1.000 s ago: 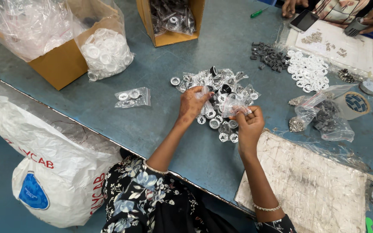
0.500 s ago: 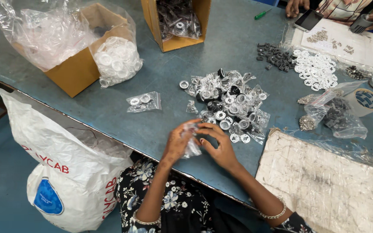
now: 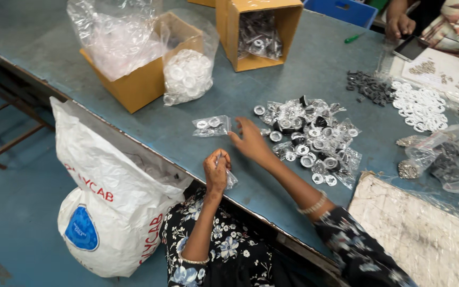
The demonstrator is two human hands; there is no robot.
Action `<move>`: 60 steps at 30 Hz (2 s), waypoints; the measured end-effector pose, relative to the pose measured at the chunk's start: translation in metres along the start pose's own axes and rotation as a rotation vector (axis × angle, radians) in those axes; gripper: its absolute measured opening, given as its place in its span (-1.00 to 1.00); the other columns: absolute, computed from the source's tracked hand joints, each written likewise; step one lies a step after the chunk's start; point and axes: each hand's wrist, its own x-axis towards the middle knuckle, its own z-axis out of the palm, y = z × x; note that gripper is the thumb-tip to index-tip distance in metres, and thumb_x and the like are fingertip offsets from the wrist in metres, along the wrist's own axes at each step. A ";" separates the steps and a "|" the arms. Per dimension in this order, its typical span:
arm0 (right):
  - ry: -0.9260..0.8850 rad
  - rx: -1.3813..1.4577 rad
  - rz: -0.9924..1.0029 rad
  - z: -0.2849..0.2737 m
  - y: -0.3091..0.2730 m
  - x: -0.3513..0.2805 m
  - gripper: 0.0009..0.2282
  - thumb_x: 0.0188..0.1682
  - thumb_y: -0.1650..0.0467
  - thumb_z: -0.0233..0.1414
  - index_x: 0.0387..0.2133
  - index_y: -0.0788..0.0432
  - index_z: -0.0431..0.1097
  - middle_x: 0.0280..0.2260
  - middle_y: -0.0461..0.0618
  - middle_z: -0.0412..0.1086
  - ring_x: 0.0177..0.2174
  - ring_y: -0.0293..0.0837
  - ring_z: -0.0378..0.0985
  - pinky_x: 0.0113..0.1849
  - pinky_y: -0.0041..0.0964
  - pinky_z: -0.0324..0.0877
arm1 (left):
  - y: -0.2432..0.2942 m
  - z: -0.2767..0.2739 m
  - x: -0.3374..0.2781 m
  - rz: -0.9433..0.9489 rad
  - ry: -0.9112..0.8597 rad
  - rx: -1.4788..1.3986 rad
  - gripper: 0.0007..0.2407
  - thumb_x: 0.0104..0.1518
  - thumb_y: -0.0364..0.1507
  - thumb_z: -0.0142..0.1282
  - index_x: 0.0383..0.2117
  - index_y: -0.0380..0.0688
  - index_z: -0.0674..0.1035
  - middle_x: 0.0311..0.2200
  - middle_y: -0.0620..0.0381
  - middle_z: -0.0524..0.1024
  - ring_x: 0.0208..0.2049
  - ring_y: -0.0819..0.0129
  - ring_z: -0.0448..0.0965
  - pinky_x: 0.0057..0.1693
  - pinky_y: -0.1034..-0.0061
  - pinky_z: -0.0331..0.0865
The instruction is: The person sorts small black and white plastic fasteners on a workbench, separating them into piles and placing some into small plastic bags. They handle the items by hand, occasionally moving bags and boxes to access more parts.
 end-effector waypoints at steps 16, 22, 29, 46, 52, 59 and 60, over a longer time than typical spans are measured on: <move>-0.295 0.581 0.486 -0.073 0.033 -0.079 -0.79 0.07 0.33 0.00 -0.24 0.24 0.50 -0.41 0.03 0.54 -0.45 -0.25 0.59 -0.44 -0.39 0.46 | 0.051 0.025 -0.029 -0.144 -0.128 0.169 -0.81 0.09 -0.31 0.32 -0.27 -0.07 0.63 -0.62 0.20 0.45 -0.55 0.49 0.38 -0.39 0.46 0.32; -0.218 0.864 0.477 -0.093 0.060 -0.125 -0.73 0.12 0.34 -0.01 -0.14 0.36 0.46 -0.30 0.05 0.52 -0.37 -0.21 0.56 -0.34 -0.33 0.51 | 0.074 0.074 -0.065 0.044 -0.186 0.543 -0.78 0.11 -0.33 0.23 -0.11 0.10 0.61 -0.09 0.19 0.54 -0.28 0.11 0.67 -0.18 0.25 0.54; -0.194 0.854 0.407 -0.098 0.066 -0.129 -0.65 0.15 0.30 -0.04 -0.01 0.39 0.45 -0.28 0.05 0.53 -0.35 -0.23 0.55 -0.32 -0.33 0.49 | 0.079 0.087 -0.059 0.023 -0.165 0.579 -0.84 0.20 -0.32 0.08 -0.18 0.01 0.62 -0.13 0.17 0.58 -0.25 0.07 0.64 -0.15 0.21 0.50; -0.177 0.717 0.295 -0.094 0.052 -0.127 -0.80 0.15 0.38 -0.02 -0.32 0.31 0.45 -0.39 0.03 0.52 -0.41 -0.20 0.59 -0.33 -0.36 0.52 | 0.053 0.081 -0.042 -0.341 -0.174 0.131 -0.88 -0.03 -0.42 0.36 -0.47 -0.20 0.69 -0.46 0.14 0.62 -0.43 0.41 0.63 -0.24 0.47 0.48; -0.086 0.532 0.239 -0.094 0.046 -0.137 -0.81 0.17 0.41 -0.04 -0.39 0.27 0.42 -0.52 -0.11 0.40 -0.54 -0.34 0.39 -0.45 -0.45 0.34 | 0.059 0.075 -0.039 -0.114 -0.227 0.093 -0.91 0.02 -0.48 0.29 -0.41 -0.22 0.66 -0.34 0.13 0.57 -0.39 0.35 0.61 -0.27 0.39 0.50; 0.188 0.253 0.052 -0.095 0.042 -0.147 -0.81 0.07 0.49 0.01 -0.56 0.28 0.34 -0.64 -0.23 0.18 -0.59 -0.42 0.13 -0.52 -0.42 0.03 | 0.105 0.083 -0.039 0.254 -0.135 0.483 -0.85 0.17 -0.36 0.17 -0.33 -0.16 0.52 -0.22 0.06 0.45 -0.42 0.05 0.63 -0.27 0.18 0.49; 0.174 0.222 0.033 -0.095 0.042 -0.149 -0.83 0.04 0.50 0.01 -0.56 0.28 0.35 -0.65 -0.24 0.19 -0.62 -0.42 0.13 -0.54 -0.42 0.03 | 0.107 0.078 -0.027 0.239 -0.099 0.529 -0.85 0.19 -0.35 0.16 -0.35 -0.15 0.51 -0.23 0.08 0.45 -0.42 0.06 0.63 -0.27 0.19 0.49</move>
